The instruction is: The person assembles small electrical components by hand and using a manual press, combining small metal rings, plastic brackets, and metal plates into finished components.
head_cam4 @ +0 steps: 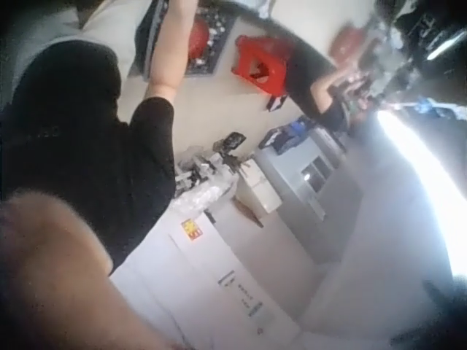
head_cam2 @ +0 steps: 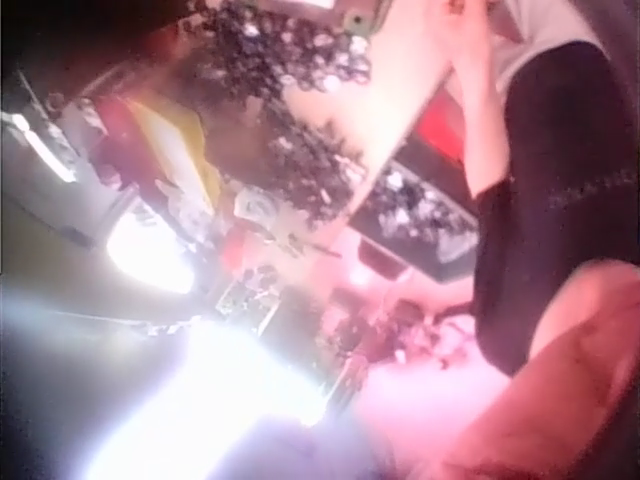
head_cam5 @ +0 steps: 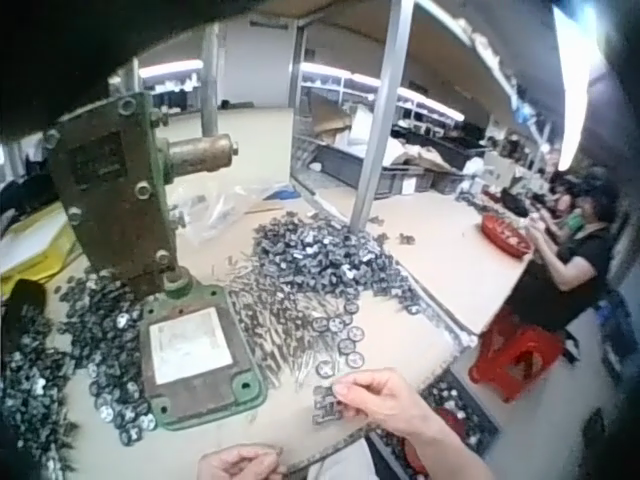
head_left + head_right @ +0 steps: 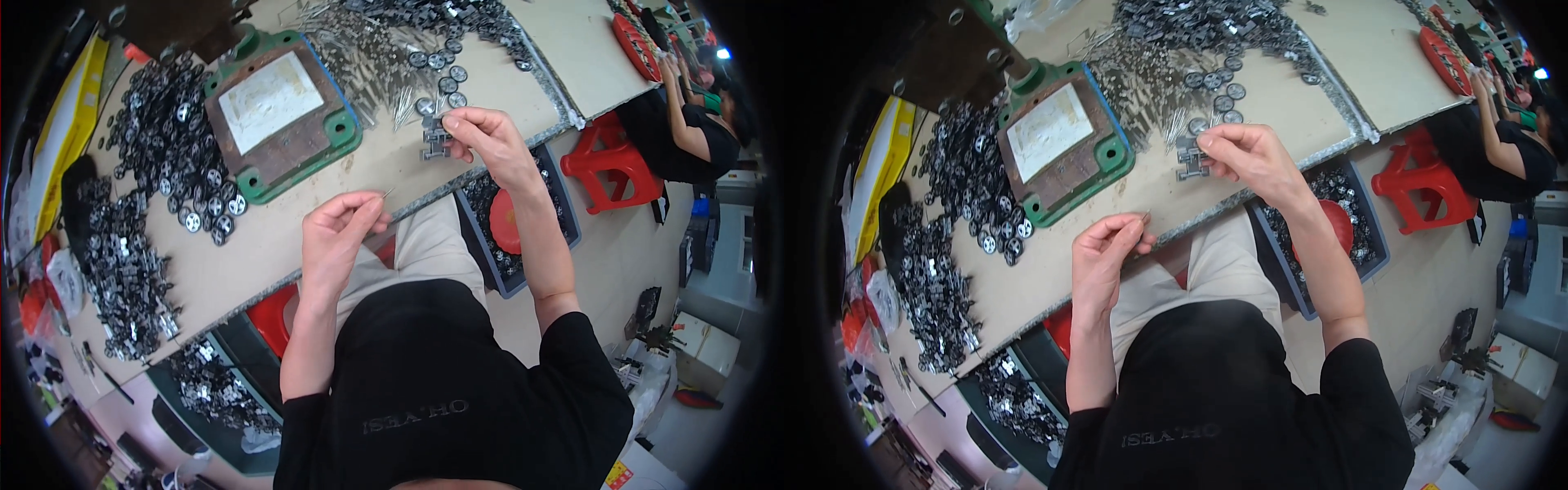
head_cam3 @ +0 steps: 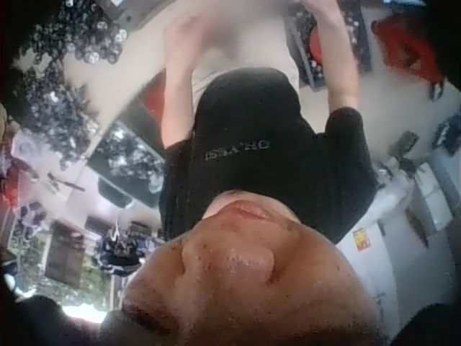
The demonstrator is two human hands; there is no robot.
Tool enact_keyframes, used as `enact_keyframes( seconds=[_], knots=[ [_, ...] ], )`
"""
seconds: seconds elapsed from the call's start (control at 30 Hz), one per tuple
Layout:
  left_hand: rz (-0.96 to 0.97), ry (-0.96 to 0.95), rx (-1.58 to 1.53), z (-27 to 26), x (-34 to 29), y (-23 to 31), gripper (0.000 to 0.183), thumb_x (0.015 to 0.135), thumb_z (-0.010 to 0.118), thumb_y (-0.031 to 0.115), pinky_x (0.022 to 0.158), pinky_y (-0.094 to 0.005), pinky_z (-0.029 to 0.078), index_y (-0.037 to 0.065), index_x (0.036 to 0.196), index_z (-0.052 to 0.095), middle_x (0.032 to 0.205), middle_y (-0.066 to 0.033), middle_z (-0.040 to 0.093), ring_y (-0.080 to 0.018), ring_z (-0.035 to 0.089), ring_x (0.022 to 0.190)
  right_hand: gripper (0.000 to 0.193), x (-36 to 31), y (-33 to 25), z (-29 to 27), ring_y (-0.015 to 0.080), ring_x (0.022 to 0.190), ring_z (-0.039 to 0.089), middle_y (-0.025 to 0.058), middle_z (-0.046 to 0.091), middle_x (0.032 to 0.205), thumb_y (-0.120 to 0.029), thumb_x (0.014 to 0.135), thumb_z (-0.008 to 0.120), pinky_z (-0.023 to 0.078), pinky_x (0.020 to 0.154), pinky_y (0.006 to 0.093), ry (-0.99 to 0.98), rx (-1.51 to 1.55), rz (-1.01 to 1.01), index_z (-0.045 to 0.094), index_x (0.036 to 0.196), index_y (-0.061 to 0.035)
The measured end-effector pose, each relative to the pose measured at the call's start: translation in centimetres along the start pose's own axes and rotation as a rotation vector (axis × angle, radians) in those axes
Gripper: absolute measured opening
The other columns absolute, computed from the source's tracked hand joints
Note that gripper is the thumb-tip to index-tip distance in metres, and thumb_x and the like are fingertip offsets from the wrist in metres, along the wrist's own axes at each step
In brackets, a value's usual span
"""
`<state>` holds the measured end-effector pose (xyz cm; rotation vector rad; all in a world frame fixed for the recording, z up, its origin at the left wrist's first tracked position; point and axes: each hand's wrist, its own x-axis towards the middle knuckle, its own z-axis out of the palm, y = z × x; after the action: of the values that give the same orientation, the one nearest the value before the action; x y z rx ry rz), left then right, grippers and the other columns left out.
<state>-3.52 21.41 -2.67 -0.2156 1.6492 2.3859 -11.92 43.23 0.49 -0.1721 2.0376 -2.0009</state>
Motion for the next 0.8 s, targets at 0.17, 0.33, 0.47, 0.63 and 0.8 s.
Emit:
enact_keyframes(
  seconds=[0.17, 0.33, 0.47, 0.63, 0.8],
  knots=[
    [0.066, 0.041, 0.076, 0.4, -0.4, 0.4, 0.011, 0.083, 0.061, 0.003, 0.065, -0.0199, 0.048, -0.003, 0.092, 0.064, 0.084, -0.0064, 0.062, -0.0080, 0.057, 0.071, 0.018, -0.7, -0.9, 1.4, 0.0029, 0.055, 0.049, -0.0017, 0.056, 0.062, -0.017, 0.086, 0.059, 0.038, 0.048, 0.0174, -0.135, -0.108, 0.053, 0.066, 0.088, -0.0001],
    [0.134, 0.061, 0.092, 0.6, -0.6, 0.2, 0.010, 0.082, 0.062, 0.002, 0.064, -0.0186, 0.046, -0.004, 0.090, 0.064, 0.088, -0.0056, 0.060, -0.0067, 0.055, 0.070, 0.015, -0.8, -1.2, 2.1, 0.0022, 0.056, 0.047, -0.0028, 0.055, 0.061, -0.014, 0.084, 0.061, 0.037, 0.049, 0.0168, -0.197, -0.219, 0.074, 0.067, 0.085, -0.0008],
    [0.137, 0.059, 0.135, 0.6, -0.6, 0.1, 0.010, 0.082, 0.062, 0.002, 0.062, -0.0177, 0.046, -0.004, 0.089, 0.064, 0.089, -0.0054, 0.060, -0.0059, 0.055, 0.070, 0.015, -1.0, -1.4, 2.5, 0.0026, 0.055, 0.046, -0.0027, 0.055, 0.062, -0.014, 0.084, 0.061, 0.037, 0.049, 0.0177, -0.209, -0.263, 0.104, 0.067, 0.085, -0.0002],
    [0.155, 0.059, 0.225, 0.5, -0.6, 0.1, 0.010, 0.082, 0.060, 0.000, 0.066, -0.0201, 0.048, -0.005, 0.091, 0.064, 0.092, -0.0077, 0.060, -0.0093, 0.057, 0.073, 0.015, -0.9, -1.3, 2.7, 0.0040, 0.055, 0.046, -0.0010, 0.056, 0.062, -0.012, 0.082, 0.063, 0.037, 0.049, 0.0194, -0.202, -0.329, 0.055, 0.066, 0.085, 0.0017],
    [0.175, 0.062, 0.263, 0.5, -0.6, -0.1, 0.010, 0.083, 0.060, 0.000, 0.065, -0.0201, 0.047, -0.005, 0.091, 0.064, 0.090, -0.0076, 0.059, -0.0090, 0.056, 0.071, 0.014, -1.3, -1.9, 3.2, 0.0057, 0.056, 0.046, 0.0023, 0.058, 0.064, -0.011, 0.080, 0.063, 0.038, 0.051, 0.0212, -0.176, -0.545, -0.093, 0.066, 0.086, 0.0016]
  ],
)
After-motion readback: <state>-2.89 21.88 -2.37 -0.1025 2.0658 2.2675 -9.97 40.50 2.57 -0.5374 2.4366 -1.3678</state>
